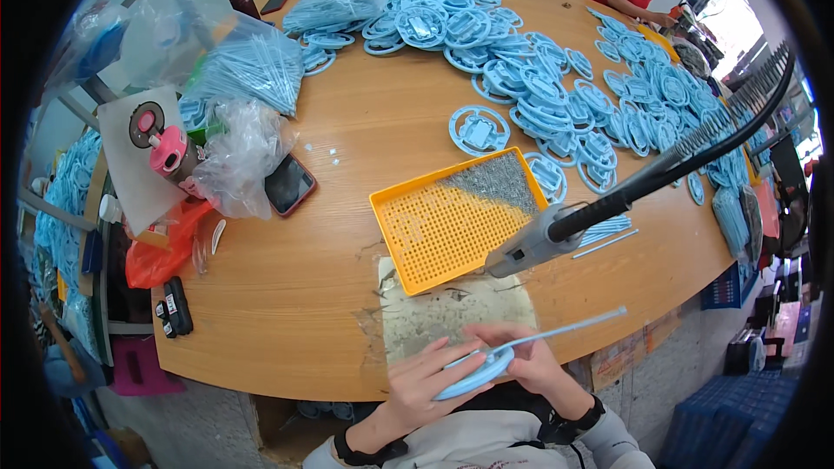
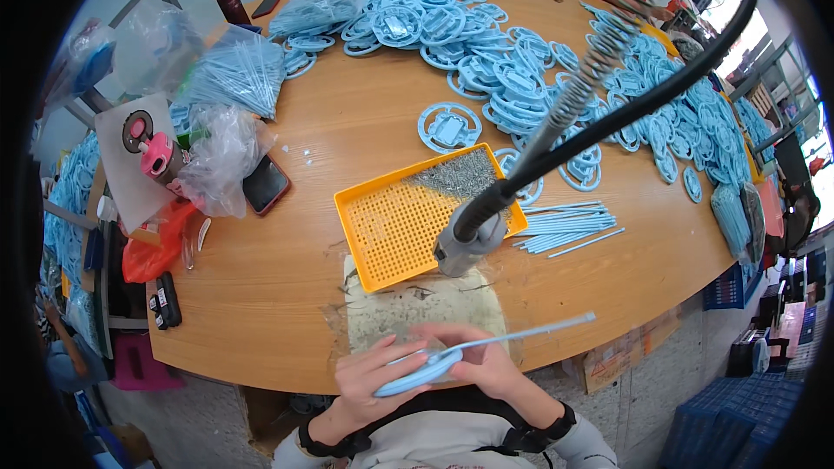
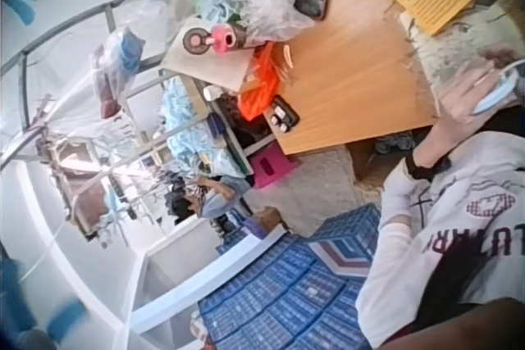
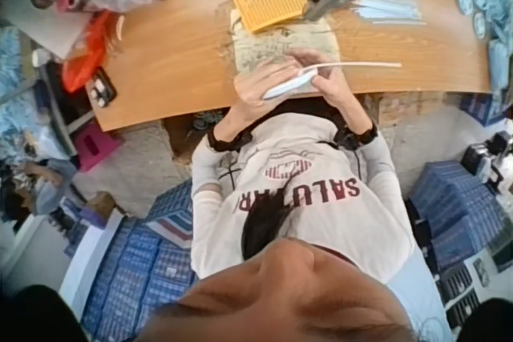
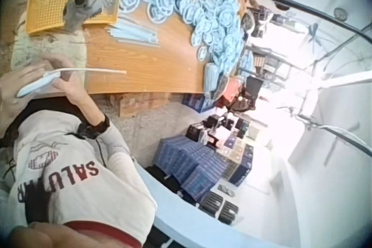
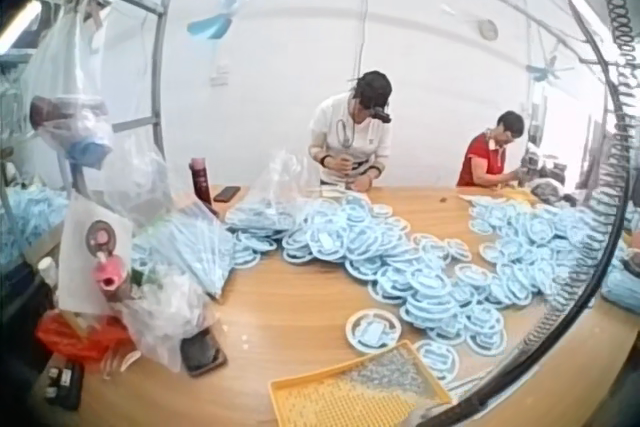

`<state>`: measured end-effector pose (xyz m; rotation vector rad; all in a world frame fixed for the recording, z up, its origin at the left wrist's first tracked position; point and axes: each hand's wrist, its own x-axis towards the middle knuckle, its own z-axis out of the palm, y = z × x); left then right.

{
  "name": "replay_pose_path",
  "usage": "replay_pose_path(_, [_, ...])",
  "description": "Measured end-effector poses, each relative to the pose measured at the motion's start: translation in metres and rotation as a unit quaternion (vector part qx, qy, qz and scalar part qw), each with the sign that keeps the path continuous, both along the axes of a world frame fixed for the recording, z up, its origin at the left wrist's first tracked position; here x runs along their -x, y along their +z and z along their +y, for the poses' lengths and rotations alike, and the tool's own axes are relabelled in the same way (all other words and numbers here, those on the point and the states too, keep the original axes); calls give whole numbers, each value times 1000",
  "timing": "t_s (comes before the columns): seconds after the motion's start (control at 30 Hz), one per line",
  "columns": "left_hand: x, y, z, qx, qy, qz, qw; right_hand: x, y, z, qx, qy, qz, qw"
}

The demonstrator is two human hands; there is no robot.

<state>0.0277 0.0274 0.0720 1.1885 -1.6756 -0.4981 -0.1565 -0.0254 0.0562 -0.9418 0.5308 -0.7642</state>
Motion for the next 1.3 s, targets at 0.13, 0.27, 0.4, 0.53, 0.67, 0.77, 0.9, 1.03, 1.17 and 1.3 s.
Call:
replay_pose_path(0.13, [-5,-21,-4,50,-48,-155,986,42,11,-22,-22,148,273,950])
replay_pose_path(0.27, [-14,-47,-7,112,-106,-293,944,39,19,-55,161,-25,309,937])
replay_pose_path(0.4, [-9,-56,1,53,-139,-316,937,-15,23,-68,251,-176,174,936])
replay_pose_path(0.53, [-6,-63,7,6,-154,-312,937,-44,4,-70,239,-225,162,931])
replay_pose_path(0.67, [-16,-57,2,-15,-207,-338,918,-44,-18,-80,298,-229,47,926])
replay_pose_path(0.77, [-16,-59,-1,-28,-187,-345,919,-46,-15,-83,233,-208,22,950])
replay_pose_path(0.9, [-13,-65,3,-51,-132,-300,943,-52,27,-88,233,-152,-10,960])
replay_pose_path(1.03, [-10,-68,6,-52,-100,-268,957,-83,48,-100,234,-134,-86,959])
replay_pose_path(1.17, [-11,-71,7,-38,-94,-273,957,-121,40,-114,300,-183,61,934])
replay_pose_path(1.3, [-14,-71,7,-25,-96,-297,950,-130,23,-126,300,-132,85,941])
